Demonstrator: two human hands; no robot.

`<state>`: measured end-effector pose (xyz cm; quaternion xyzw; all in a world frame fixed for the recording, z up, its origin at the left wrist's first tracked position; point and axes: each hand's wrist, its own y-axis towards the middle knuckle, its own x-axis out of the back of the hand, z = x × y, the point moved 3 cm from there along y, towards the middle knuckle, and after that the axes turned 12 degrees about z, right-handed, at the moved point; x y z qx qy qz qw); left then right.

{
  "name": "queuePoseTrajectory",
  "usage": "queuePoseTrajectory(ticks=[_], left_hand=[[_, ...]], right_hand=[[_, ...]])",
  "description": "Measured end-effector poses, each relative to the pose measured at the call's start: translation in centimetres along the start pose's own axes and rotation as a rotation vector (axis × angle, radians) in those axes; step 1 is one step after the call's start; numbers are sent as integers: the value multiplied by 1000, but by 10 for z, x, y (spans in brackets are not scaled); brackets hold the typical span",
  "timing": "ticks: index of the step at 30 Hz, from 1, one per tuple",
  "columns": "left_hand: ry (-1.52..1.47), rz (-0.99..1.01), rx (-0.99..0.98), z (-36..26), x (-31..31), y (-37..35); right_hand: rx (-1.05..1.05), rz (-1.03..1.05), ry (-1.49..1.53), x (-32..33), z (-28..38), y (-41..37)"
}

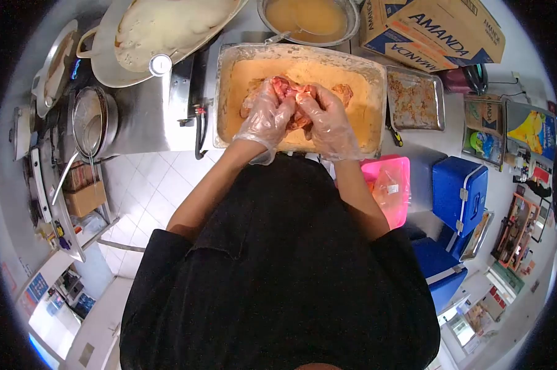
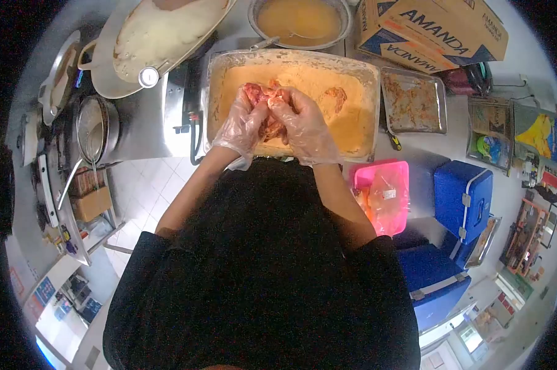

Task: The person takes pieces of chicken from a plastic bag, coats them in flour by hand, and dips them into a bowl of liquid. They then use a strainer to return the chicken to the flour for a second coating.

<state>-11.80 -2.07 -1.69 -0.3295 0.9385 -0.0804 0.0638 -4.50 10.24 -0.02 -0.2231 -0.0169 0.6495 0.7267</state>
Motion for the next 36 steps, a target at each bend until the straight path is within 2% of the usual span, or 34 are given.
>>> queuePoseTrajectory(ticks=[2, 4, 5, 7, 10, 14, 17, 18, 19, 20, 23, 25, 26, 28, 32, 35, 36], left_hand=[[-8, -2, -42, 1, 1, 2], [-7, 2, -59, 6, 1, 8], [-12, 8, -77, 7, 0, 10], [-13, 20, -107, 10, -2, 10], [31, 66, -110, 18, -1, 9], [160, 92, -76, 21, 0, 8], [269, -25, 24, 8, -1, -2], [269, -27, 23, 14, -2, 1], [287, -45, -61, 23, -2, 5], [304, -63, -143, 28, -3, 9], [408, -113, -215, 38, -10, 16], [328, -114, -281, 37, -13, 16], [247, -113, -345, 35, -14, 16], [173, -141, -315, 33, -17, 16], [86, -136, -230, 22, -19, 10], [114, -122, -251, 13, -20, 6], [114, -122, -250, 11, -19, 5]], right_hand=[[-4, -21, -49, 0, -1, 1], [184, -72, -177, 0, 0, 2], [186, -71, -176, -1, 2, 2], [278, -151, -468, -3, 15, -2], [173, -89, -391, -1, 9, 2], [178, -80, -458, -1, 8, 3], [253, -179, -459, -4, 13, -2], [342, -240, -617, -5, 19, -4], [432, -301, -775, -6, 26, -6], [433, -299, -774, -10, 29, -8], [394, -206, -640, -20, 31, -8], [530, -257, -721, -21, 32, -8], [530, -256, -722, -21, 33, -8], [286, -181, -723, -18, 34, -4], [219, -102, -749, -13, 39, 2], [139, -81, -672, -10, 37, 4], [128, -92, -562, -8, 32, 5]])
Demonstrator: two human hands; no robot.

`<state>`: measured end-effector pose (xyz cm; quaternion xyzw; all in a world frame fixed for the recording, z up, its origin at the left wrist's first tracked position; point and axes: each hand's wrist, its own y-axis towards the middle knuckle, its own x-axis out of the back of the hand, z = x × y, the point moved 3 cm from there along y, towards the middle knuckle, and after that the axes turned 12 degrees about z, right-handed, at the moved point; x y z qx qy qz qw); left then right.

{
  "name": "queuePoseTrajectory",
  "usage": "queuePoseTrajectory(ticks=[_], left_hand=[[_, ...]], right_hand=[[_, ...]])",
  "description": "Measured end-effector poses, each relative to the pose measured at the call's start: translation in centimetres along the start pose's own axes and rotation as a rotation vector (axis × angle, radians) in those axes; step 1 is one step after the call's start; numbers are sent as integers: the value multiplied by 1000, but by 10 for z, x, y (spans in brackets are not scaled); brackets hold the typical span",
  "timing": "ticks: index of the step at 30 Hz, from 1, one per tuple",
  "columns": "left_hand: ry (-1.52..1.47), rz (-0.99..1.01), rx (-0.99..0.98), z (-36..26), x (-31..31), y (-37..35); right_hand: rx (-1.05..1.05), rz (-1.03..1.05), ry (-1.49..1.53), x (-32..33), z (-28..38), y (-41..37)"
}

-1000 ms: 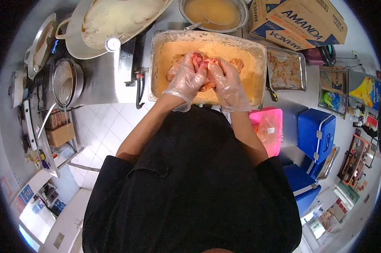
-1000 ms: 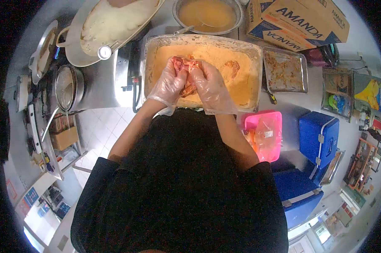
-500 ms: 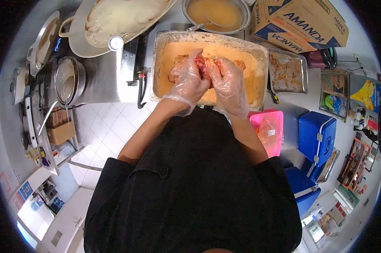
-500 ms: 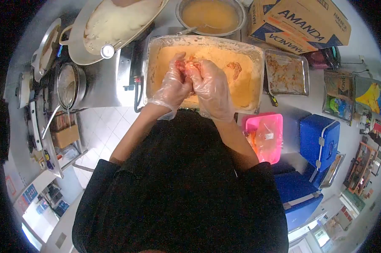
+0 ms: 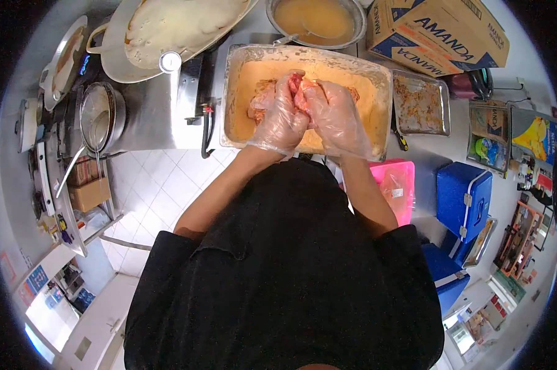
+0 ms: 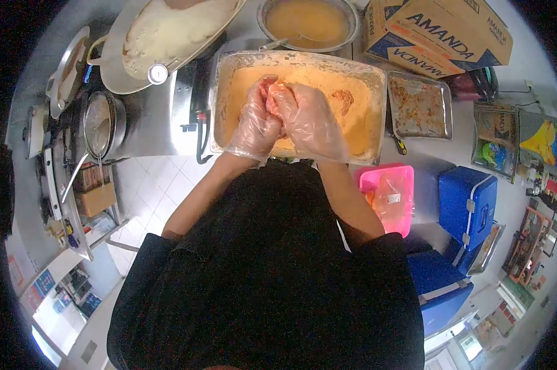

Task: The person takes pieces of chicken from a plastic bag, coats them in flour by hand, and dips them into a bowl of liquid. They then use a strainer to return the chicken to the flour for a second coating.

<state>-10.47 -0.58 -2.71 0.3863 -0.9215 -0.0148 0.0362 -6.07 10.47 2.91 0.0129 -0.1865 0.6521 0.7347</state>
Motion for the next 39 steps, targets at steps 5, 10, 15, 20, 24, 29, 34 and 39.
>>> queuePoseTrajectory(ticks=[5, 10, 15, 20, 24, 29, 34, 39], left_hand=[[-66, 80, -23, -14, 5, 2], [-181, 66, -10, -10, -1, -1], [-440, 4, 9, -7, -9, -1], [-254, -129, 131, 16, -6, 6], [-697, -126, 236, 14, -10, 11], [-748, -110, 255, 17, -12, 18], [-734, -65, 265, 13, -15, 20], [167, 160, 280, 36, 5, 35]], right_hand=[[1, -44, 233, -5, -4, 0], [-49, -277, 484, -16, -9, 2], [-30, -226, 563, -18, -20, 3], [6, -204, 857, -25, -32, 8], [60, -233, 1096, -28, -26, 9], [93, -284, 1204, -29, -31, 20], [-24, -325, 1333, -25, -44, 25], [222, -376, -14, 5, -113, 17]])
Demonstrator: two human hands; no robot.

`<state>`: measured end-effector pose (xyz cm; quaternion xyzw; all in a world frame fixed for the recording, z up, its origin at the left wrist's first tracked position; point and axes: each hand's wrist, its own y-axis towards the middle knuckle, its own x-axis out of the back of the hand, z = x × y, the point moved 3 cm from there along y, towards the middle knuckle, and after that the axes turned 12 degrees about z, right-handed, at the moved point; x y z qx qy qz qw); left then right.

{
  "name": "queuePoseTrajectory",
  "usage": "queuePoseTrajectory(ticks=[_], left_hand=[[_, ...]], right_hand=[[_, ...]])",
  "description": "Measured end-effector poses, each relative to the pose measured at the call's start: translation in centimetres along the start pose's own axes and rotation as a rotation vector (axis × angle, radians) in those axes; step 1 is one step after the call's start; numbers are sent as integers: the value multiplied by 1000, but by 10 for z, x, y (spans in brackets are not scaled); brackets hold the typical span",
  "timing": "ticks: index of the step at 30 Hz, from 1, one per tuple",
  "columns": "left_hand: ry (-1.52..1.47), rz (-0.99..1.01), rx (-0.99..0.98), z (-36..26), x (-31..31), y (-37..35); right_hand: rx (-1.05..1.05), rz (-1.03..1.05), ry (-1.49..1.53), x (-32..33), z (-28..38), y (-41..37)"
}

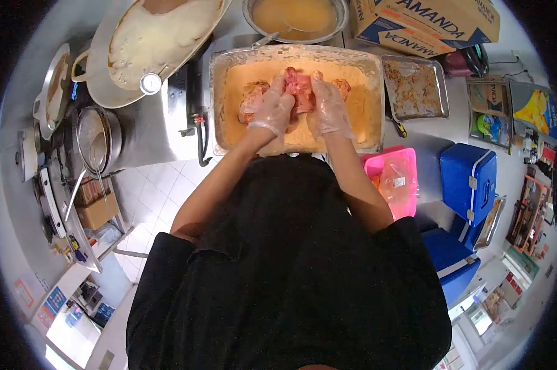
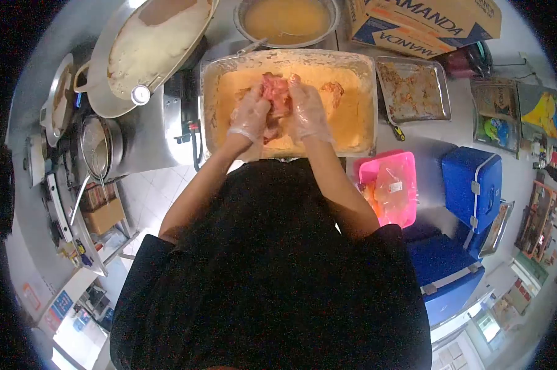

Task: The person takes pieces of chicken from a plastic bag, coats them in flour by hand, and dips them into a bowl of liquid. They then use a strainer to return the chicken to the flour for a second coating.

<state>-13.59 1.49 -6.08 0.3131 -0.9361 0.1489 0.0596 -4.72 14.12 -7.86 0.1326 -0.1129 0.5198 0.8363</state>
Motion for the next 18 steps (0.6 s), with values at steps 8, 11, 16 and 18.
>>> queuePoseTrajectory(ticks=[8, 11, 16, 18], left_hand=[[503, 30, -13, 19, 3, 17], [552, -39, -9, 55, 25, 12], [923, 350, 473, 162, 55, -9], [1024, 468, 586, 165, 46, -11]], right_hand=[[-614, -225, 336, 85, -134, -46], [-501, 40, 163, 85, -200, -54], [-271, 271, -780, 33, -210, -27], [-306, 417, -766, 18, -172, -1]])
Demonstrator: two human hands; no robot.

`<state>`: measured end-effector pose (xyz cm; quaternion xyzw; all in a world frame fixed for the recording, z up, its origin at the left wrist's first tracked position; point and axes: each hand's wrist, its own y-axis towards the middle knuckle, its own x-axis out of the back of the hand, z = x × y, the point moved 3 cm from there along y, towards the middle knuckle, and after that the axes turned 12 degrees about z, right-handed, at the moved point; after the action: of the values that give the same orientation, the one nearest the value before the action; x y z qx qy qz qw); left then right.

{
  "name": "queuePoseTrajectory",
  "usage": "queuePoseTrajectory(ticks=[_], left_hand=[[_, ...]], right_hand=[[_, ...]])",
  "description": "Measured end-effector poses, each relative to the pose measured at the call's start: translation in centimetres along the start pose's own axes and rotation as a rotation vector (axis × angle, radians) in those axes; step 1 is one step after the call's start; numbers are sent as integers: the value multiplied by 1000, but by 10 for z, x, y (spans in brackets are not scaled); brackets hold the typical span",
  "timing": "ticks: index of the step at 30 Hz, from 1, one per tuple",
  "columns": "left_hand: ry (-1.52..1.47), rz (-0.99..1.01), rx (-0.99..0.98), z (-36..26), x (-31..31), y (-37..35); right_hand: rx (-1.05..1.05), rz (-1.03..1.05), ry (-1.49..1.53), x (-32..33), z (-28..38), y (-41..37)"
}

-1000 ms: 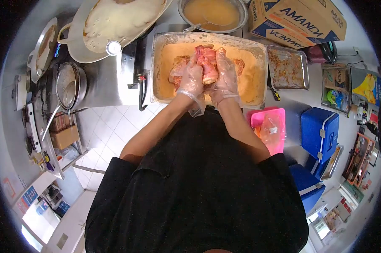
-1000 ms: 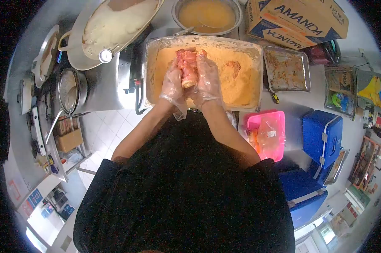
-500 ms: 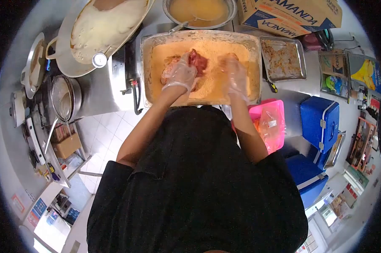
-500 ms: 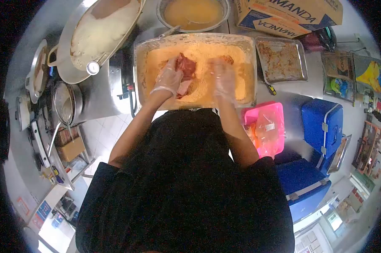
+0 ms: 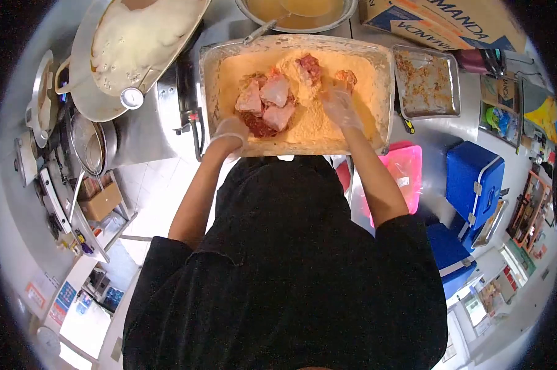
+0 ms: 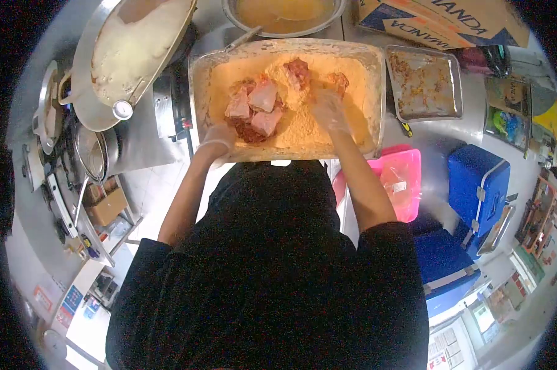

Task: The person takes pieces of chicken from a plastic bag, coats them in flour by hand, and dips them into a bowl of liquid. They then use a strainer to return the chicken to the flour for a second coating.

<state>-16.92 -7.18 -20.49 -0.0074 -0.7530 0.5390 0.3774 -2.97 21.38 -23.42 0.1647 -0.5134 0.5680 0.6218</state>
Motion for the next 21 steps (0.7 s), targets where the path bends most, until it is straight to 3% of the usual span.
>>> queuePoseTrajectory(ticks=[2, 3, 6, 8, 9, 11, 12, 13, 14, 15, 16, 17, 19, 21], left_hand=[[382, 258, -253, -15, -23, 15], [376, 263, -252, -19, -31, 22], [246, 114, -294, -26, -40, 34], [42, -131, -519, -30, -26, 20], [31, -133, -512, -35, -21, 19], [-990, 296, -96, -32, -25, 30], [-995, 295, -98, -26, -38, 46], [-1025, 237, -390, -24, -57, 68], [-1041, 173, -683, -30, -52, 67], [-1045, 171, -687, -35, -54, 69], [-1470, 406, -548, -53, -41, 53], [-1877, 652, -371, -69, -35, 43], [-1914, 675, -379, -80, -32, 46], [-1955, 696, -382, -88, -27, 38]], right_hand=[[26, 143, -13, -2, 26, 8], [-15, 207, 39, -11, 31, 12], [-55, 316, 177, -32, 40, 4], [-44, 372, 258, -51, 36, 3], [-132, 402, 382, -63, 28, 10], [-223, 436, 503, -93, 12, 18], [-382, 451, 834, -109, 2, 21], [-542, 454, 1165, -117, -4, 20], [-543, 450, 1160, -116, -5, 20], [-473, 471, 1338, -116, -3, 20], [-396, 490, 1516, -115, 0, 20], [-395, 489, 1511, -107, 5, 17], [-664, 379, 1769, -71, 25, -1], [-712, 363, 1798, -15, 56, -22]])
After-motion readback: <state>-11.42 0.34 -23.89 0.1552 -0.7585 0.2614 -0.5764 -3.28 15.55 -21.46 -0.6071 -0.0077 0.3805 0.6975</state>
